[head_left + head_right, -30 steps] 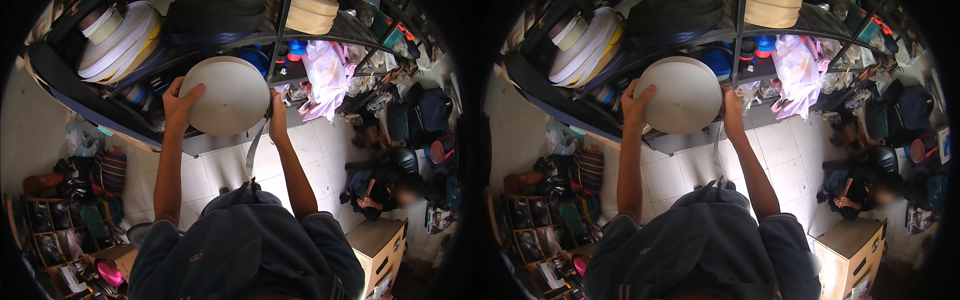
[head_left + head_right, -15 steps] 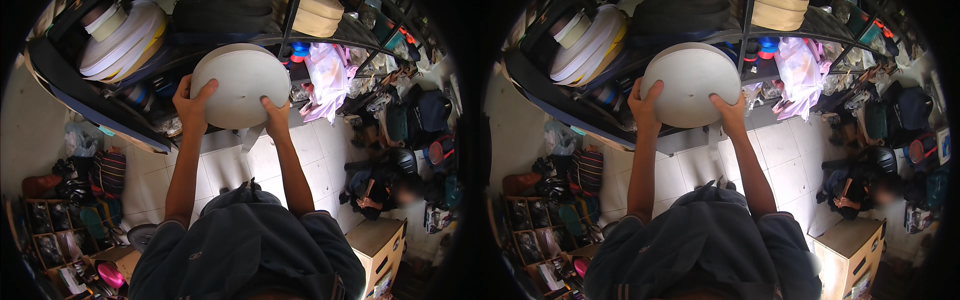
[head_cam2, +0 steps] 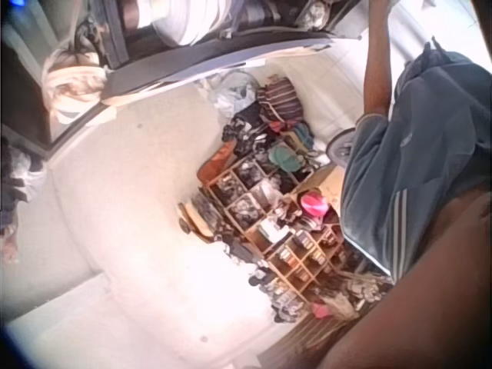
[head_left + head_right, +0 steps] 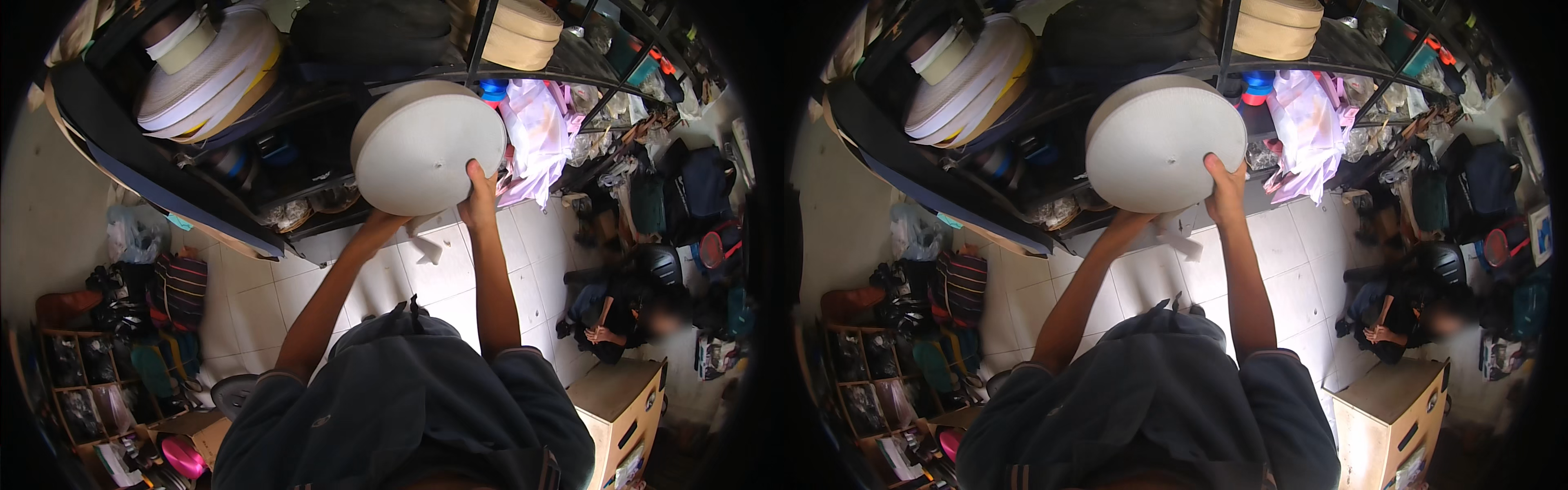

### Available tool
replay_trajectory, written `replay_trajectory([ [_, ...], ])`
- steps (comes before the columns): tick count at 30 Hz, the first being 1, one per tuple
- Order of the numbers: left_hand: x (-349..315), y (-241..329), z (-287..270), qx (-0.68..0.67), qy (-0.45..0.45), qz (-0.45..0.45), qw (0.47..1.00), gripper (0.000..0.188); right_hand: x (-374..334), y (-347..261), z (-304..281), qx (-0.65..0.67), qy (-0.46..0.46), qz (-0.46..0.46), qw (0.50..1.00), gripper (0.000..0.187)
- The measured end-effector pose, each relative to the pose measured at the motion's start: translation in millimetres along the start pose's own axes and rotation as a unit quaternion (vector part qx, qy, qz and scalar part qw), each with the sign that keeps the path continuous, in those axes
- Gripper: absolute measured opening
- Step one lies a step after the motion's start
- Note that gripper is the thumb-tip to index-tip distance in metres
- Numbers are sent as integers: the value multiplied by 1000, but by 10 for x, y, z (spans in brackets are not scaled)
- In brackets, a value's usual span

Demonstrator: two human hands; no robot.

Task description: The person picks up rolls of colored tape and fabric from a chair and a box, carries them to a shelf, and places them onto stacks of similar rolls.

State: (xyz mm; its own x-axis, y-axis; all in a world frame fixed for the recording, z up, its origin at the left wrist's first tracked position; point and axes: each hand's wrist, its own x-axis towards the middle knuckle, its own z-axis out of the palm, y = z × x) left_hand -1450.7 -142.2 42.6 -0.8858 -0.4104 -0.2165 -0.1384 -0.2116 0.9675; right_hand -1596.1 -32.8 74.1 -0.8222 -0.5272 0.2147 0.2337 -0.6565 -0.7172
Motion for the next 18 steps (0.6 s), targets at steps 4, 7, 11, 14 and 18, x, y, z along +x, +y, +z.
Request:
replay_trajectory([
  [4, -326, 221, -250, 108, -36, 16, 993, 49, -103, -91, -296, -29, -2, 29, 999, 59],
  [7, -467, 350, -388, 240, -68, 56, 967, 51, -170, -70, -433, -21, 6, 44, 999, 58],
  [11, -546, 688, -468, 384, -143, 26, 912, 47, -244, -61, -649, -54, 19, 49, 997, 58],
  [14, -581, 889, -496, 412, -113, 4, 904, 39, -259, -56, -745, -86, 3, 45, 995, 57],
  [18, -498, 1050, -771, 467, -140, 205, 849, 27, -285, -85, -715, -122, -27, 66, 990, 55],
])
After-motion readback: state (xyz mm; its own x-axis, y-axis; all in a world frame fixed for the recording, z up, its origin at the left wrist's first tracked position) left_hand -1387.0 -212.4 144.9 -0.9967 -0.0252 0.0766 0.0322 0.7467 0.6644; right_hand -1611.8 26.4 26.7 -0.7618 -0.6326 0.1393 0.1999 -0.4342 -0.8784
